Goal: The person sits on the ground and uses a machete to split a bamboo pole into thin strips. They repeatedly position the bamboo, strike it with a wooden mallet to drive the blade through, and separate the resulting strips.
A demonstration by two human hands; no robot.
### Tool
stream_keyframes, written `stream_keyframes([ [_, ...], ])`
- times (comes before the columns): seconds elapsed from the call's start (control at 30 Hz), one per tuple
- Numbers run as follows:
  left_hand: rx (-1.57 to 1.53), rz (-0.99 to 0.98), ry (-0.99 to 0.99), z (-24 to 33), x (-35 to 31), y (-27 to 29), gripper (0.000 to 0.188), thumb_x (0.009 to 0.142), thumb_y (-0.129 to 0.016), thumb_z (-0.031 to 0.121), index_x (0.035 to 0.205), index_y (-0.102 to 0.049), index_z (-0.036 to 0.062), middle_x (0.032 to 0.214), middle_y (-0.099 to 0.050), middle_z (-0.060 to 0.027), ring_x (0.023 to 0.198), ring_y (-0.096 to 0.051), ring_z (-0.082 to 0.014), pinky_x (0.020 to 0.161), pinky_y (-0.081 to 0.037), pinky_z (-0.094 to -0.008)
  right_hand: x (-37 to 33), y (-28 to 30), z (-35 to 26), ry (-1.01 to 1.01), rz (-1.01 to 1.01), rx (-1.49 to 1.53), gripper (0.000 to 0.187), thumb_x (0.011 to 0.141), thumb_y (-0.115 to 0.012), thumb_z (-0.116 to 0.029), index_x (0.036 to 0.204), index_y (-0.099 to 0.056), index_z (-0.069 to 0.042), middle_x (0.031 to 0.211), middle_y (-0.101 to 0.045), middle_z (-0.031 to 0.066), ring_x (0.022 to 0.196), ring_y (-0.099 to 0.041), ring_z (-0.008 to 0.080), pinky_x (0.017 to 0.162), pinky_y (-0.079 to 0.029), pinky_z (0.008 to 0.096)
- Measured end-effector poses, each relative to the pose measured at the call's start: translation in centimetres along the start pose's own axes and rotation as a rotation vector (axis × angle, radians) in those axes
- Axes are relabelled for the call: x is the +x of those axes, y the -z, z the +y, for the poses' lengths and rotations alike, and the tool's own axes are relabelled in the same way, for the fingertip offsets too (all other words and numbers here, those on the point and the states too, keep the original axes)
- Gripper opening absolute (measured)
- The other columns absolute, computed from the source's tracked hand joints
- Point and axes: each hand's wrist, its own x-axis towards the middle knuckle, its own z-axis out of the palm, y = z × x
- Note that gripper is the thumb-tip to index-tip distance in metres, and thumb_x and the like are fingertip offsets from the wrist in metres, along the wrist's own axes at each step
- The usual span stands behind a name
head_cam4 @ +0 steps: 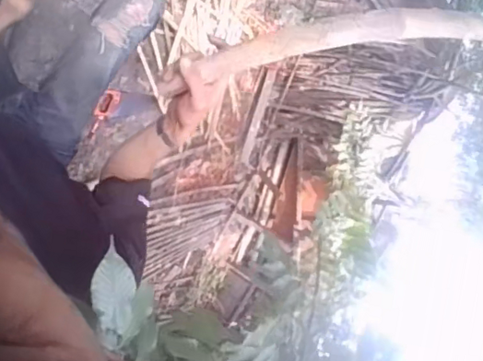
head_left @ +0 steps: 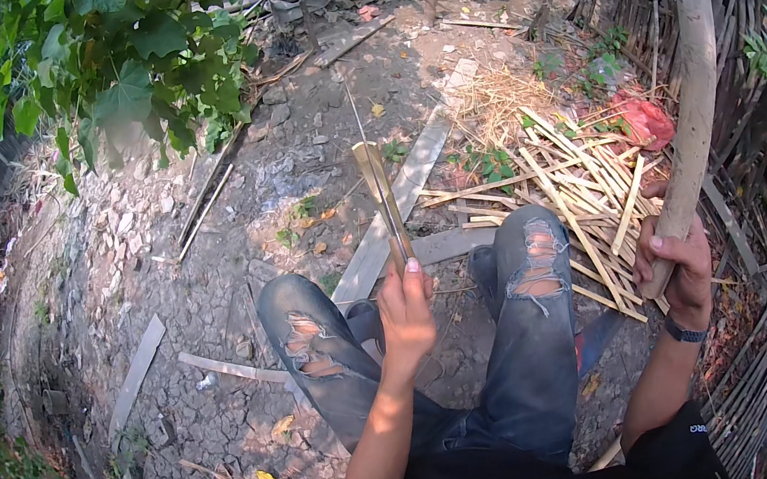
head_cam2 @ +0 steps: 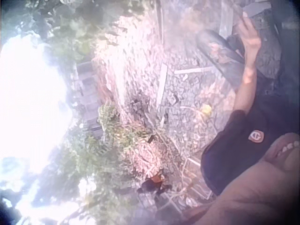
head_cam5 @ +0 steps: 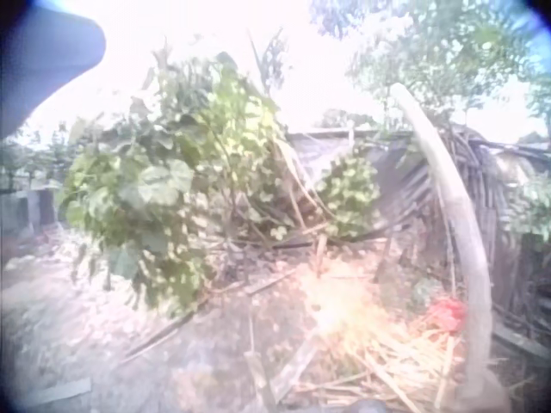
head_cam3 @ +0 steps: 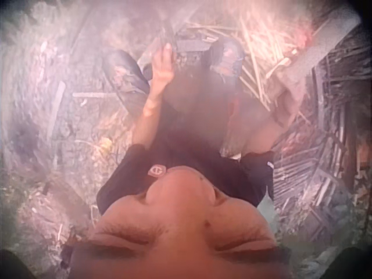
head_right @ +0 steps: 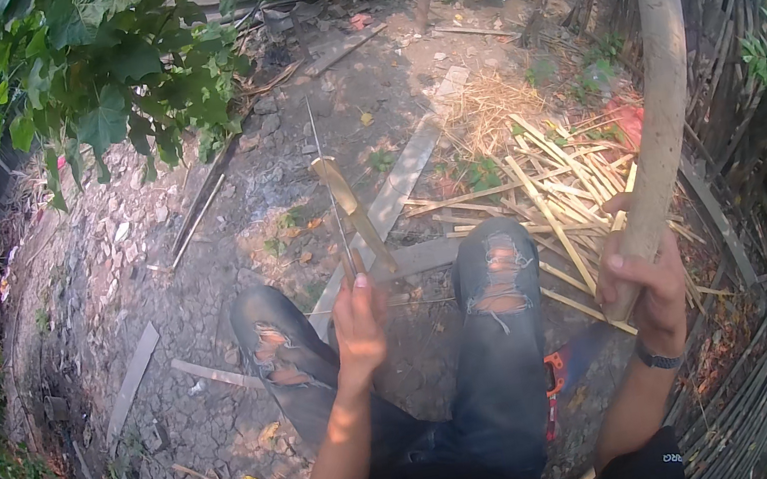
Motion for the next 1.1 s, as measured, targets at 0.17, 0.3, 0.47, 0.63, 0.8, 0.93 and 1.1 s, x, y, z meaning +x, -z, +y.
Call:
stream_keyframes([
  [0.17,-0.343,0.006,0.468,0.6,1.1,0.5,0.032,0.106,-0.039,0.025,0.090,-0.053,0.0012,0.068,-0.046,-0.0086,0.060,-0.045,-0.0185,0.056,-0.037,-0.0363,4.9,-5.0,1.4,-0.105,0.029,-0.624,0.042,0.088,-0.075,-0.021,0.121,-0.058,0.001,0.062,-0.056,0.0001,0.044,-0.048,0.0072,0.042,-0.039,0.0250],
  [0.3,-0.575,-0.021,0.715,2.5,2.5,2.1,0.037,0.105,-0.039,0.028,0.081,-0.050,0.0025,0.063,-0.043,-0.0046,0.059,-0.043,-0.0144,0.055,-0.035,-0.0344,7.5,-4.8,5.6,0.130,-0.170,-0.906,0.051,0.082,-0.072,-0.013,0.129,-0.060,0.005,0.080,-0.066,0.0077,0.055,-0.056,0.0112,0.053,-0.047,0.0304],
  [0.47,-0.463,-0.054,0.696,1.1,1.7,2.5,0.039,0.104,-0.040,0.033,0.082,-0.052,0.0025,0.063,-0.047,-0.0037,0.058,-0.044,-0.0151,0.056,-0.037,-0.0335,8.2,-7.1,6.0,-0.056,-0.235,-1.010,0.056,0.082,-0.071,-0.014,0.133,-0.057,0.005,0.078,-0.067,0.0148,0.062,-0.062,0.0175,0.061,-0.050,0.0336],
  [0.63,-0.436,-0.071,0.722,1.8,2.6,2.4,0.036,0.104,-0.042,0.027,0.083,-0.055,0.0004,0.063,-0.051,-0.0057,0.057,-0.047,-0.0169,0.056,-0.039,-0.0350,9.7,-5.2,7.4,0.053,-0.287,-1.197,0.059,0.080,-0.073,-0.018,0.131,-0.057,0.007,0.076,-0.067,0.0212,0.064,-0.067,0.0296,0.064,-0.052,0.0396],
  [0.8,-0.336,-0.088,0.722,1.8,2.6,3.6,0.035,0.104,-0.044,0.026,0.085,-0.056,-0.0013,0.062,-0.050,-0.0057,0.057,-0.048,-0.0172,0.056,-0.040,-0.0349,10.7,-6.0,1.8,0.345,-0.041,-1.147,0.058,0.080,-0.073,-0.014,0.130,-0.057,0.009,0.082,-0.069,0.0157,0.069,-0.067,0.0229,0.068,-0.054,0.0382],
  [0.93,-0.466,-0.065,0.663,0.3,1.6,3.2,0.047,0.102,-0.041,0.044,0.080,-0.049,0.0032,0.068,-0.041,-0.0001,0.063,-0.040,-0.0118,0.057,-0.033,-0.0308,10.6,-5.7,-6.9,0.489,0.141,-0.555,0.028,0.092,-0.070,-0.013,0.115,-0.062,0.002,0.083,-0.058,0.0048,0.076,-0.060,0.0101,0.065,-0.048,0.0289],
  [1.1,-0.510,-0.099,0.683,0.5,2.2,4.2,0.038,0.105,-0.043,0.028,0.080,-0.051,0.0014,0.060,-0.046,-0.0027,0.056,-0.043,-0.0118,0.051,-0.034,-0.0323,10.9,-6.4,-6.6,0.684,0.139,-0.162,0.022,0.095,-0.065,-0.007,0.115,-0.057,-0.001,0.074,-0.050,0.0024,0.061,-0.051,0.0113,0.057,-0.045,0.0296],
])
